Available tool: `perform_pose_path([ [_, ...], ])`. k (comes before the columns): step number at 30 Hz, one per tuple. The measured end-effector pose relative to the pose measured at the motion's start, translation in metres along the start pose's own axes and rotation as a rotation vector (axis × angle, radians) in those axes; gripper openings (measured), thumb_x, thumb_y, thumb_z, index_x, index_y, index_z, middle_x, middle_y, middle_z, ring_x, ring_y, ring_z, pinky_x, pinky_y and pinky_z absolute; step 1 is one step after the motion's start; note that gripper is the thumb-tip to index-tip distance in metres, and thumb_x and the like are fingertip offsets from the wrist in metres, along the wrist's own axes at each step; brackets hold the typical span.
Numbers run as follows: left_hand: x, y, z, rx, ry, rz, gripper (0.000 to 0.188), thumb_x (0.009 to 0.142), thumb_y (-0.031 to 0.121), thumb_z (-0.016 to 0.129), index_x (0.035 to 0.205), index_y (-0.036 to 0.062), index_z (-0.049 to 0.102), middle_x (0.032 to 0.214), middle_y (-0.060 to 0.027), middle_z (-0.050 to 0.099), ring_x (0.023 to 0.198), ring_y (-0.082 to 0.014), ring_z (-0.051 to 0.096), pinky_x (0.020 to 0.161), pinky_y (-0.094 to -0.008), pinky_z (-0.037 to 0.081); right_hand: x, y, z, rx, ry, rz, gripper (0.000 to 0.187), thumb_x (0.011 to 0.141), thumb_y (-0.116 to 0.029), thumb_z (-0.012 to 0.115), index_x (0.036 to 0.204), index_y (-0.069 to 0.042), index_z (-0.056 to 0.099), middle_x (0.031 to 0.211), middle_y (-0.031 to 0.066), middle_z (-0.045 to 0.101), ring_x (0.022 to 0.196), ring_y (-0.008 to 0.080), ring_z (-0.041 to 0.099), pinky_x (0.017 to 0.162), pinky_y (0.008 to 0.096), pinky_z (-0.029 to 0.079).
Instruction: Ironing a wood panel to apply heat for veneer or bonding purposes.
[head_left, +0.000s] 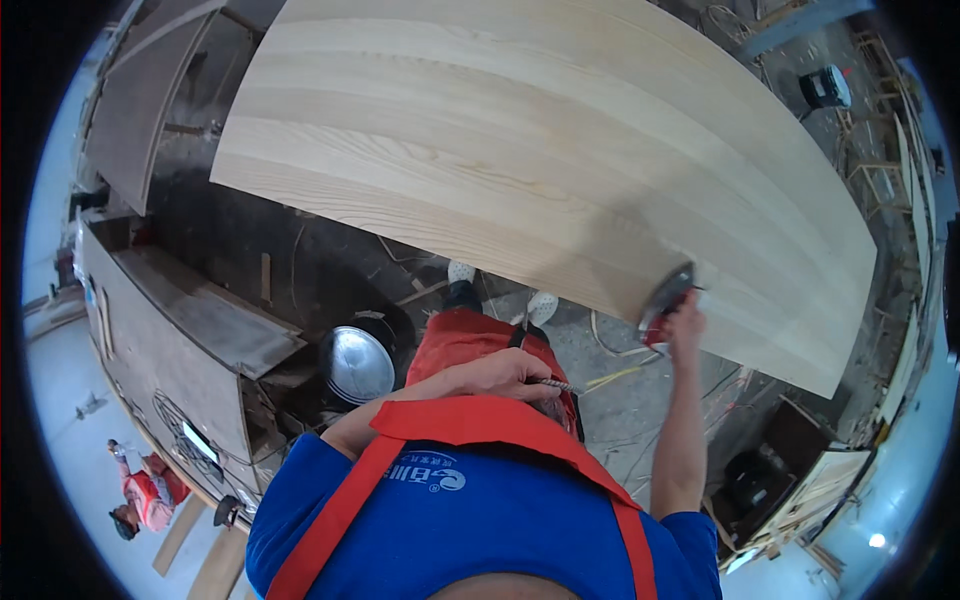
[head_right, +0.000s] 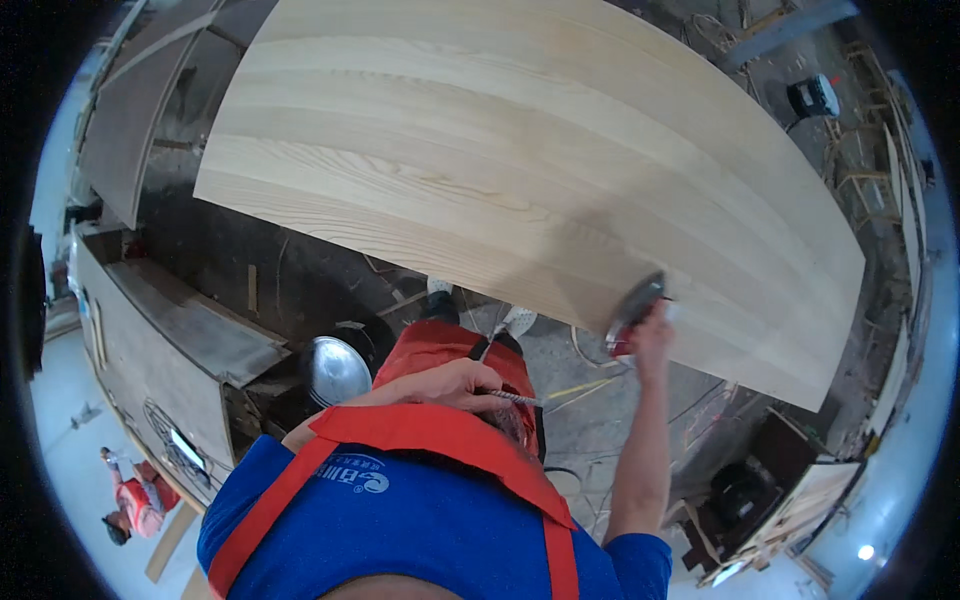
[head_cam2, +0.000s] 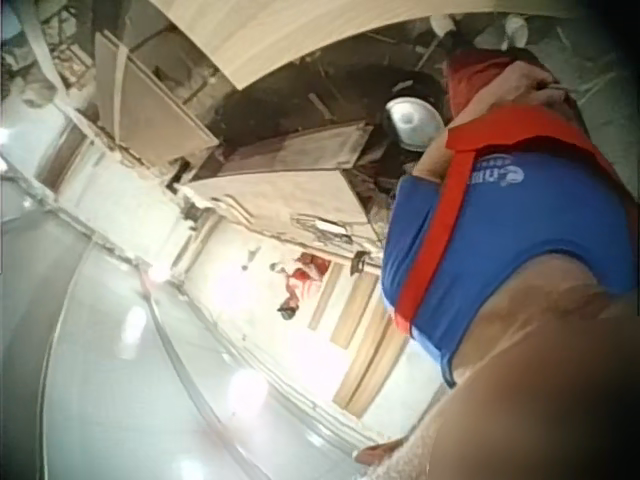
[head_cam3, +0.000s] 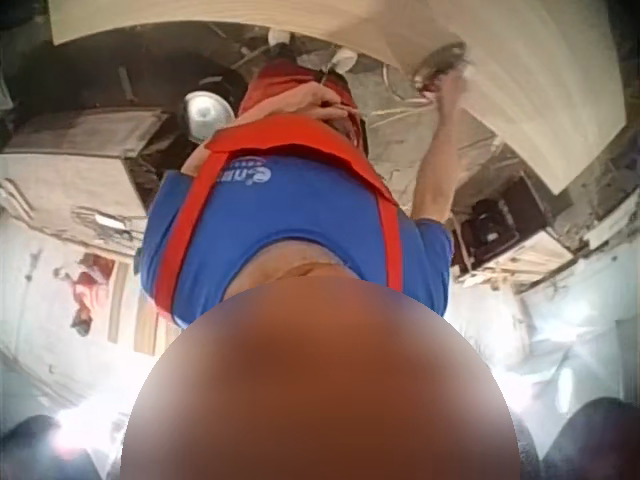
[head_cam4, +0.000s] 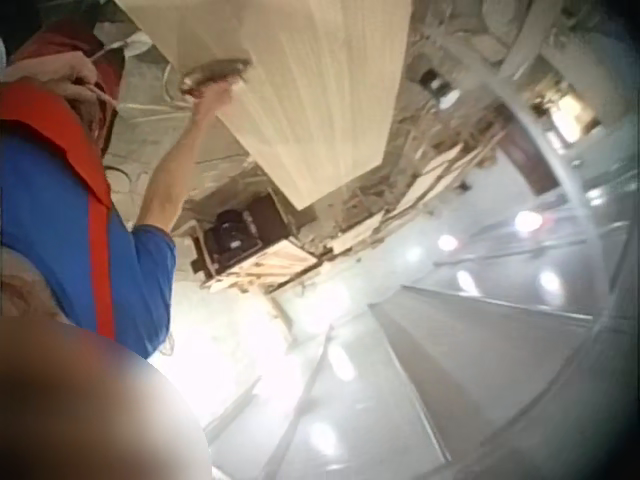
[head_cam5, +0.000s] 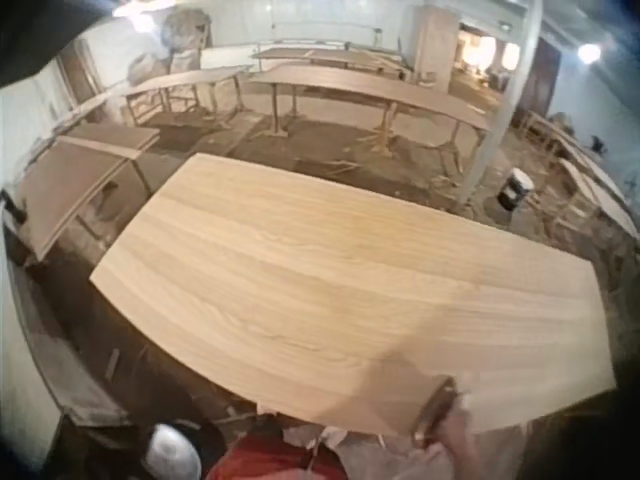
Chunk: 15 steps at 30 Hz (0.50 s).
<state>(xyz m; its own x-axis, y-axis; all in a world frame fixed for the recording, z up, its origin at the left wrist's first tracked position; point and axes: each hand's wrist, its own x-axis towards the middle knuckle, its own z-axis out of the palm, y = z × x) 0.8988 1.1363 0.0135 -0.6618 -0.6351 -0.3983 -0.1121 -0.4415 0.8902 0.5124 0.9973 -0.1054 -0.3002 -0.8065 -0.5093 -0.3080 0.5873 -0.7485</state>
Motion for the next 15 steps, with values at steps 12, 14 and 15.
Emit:
perform_pose_path([
  [12, -0.098, -0.034, -0.063, -0.150, 0.304, 0.144, 0.025, 0.105, 0.022, 0.068, 0.110, -0.0027, 0.073, 0.098, -0.0169, 0.076, 0.089, -0.0200, 0.069, 0.081, -0.0382, 0.054, -0.185, -0.123, 0.434, -0.545, -0.771, -0.748, 0.059, 0.107, -0.047, 0.058, 0.088, 0.009, 0.067, 0.079, 0.0387, 0.066, 0.082, 0.0548, 0.069, 0.069, 0.0603, 0.056],
  [14, -0.106, -0.036, -0.061, -0.117, 0.290, 0.069, 0.026, 0.106, 0.021, 0.067, 0.118, -0.0016, 0.073, 0.105, -0.0168, 0.079, 0.095, -0.0187, 0.071, 0.086, -0.0365, 0.056, -0.195, -0.143, 0.450, -0.558, -0.828, -0.764, 0.064, 0.107, -0.050, 0.056, 0.085, 0.009, 0.066, 0.079, 0.0372, 0.068, 0.082, 0.0529, 0.070, 0.070, 0.0607, 0.056],
  [15, -0.105, -0.039, -0.056, -0.144, 0.290, 0.081, 0.027, 0.106, 0.020, 0.067, 0.120, -0.0011, 0.073, 0.106, -0.0169, 0.079, 0.096, -0.0183, 0.071, 0.087, -0.0362, 0.056, -0.195, -0.149, 0.450, -0.579, -0.844, -0.756, 0.064, 0.107, -0.051, 0.055, 0.087, 0.009, 0.066, 0.079, 0.0364, 0.068, 0.082, 0.0527, 0.071, 0.071, 0.0603, 0.057],
])
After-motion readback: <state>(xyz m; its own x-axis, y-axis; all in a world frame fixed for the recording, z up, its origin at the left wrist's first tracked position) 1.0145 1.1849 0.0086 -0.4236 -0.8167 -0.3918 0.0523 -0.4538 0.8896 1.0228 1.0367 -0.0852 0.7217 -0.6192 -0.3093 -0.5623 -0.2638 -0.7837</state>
